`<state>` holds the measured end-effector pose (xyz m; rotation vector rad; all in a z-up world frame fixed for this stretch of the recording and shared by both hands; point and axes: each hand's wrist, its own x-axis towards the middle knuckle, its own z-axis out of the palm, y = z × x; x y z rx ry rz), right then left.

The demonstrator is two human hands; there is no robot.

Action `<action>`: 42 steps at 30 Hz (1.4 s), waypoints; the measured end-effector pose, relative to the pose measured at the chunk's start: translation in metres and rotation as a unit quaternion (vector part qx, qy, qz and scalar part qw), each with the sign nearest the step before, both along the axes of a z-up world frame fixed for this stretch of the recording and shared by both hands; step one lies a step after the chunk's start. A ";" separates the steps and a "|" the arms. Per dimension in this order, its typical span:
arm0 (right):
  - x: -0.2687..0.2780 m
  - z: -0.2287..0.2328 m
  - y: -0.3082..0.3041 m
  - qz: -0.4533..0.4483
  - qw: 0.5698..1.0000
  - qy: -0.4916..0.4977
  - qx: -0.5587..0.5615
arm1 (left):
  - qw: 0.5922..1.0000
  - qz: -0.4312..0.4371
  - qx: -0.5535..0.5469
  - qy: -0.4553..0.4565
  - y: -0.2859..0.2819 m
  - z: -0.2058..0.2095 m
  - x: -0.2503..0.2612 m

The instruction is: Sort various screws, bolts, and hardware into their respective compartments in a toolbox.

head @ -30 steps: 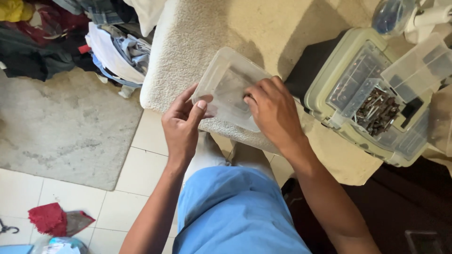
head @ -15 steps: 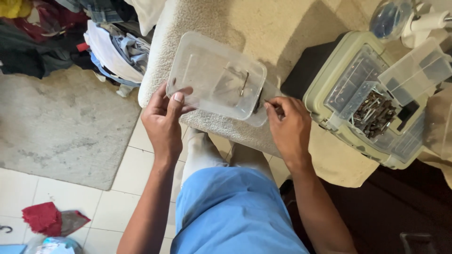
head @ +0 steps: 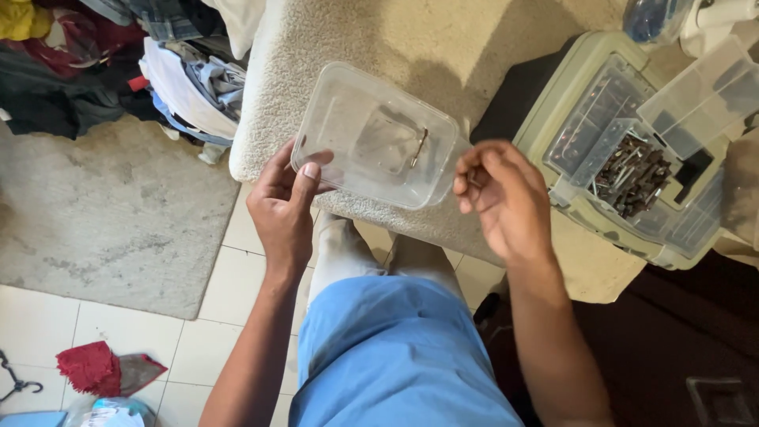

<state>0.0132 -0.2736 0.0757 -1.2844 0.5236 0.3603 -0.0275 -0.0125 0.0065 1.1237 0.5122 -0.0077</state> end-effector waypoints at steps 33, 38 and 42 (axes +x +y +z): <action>-0.011 0.023 -0.011 0.075 0.967 -0.038 -0.240 | 0.999 0.031 0.017 -0.020 0.009 -0.011 0.025; -0.027 0.038 -0.048 -0.002 0.983 -0.021 -0.183 | 0.999 -0.040 -0.011 -0.032 -0.011 -0.014 0.079; -0.038 0.045 -0.091 -0.084 0.976 -0.045 -0.197 | 0.995 -0.089 -0.002 -0.034 -0.030 -0.026 0.114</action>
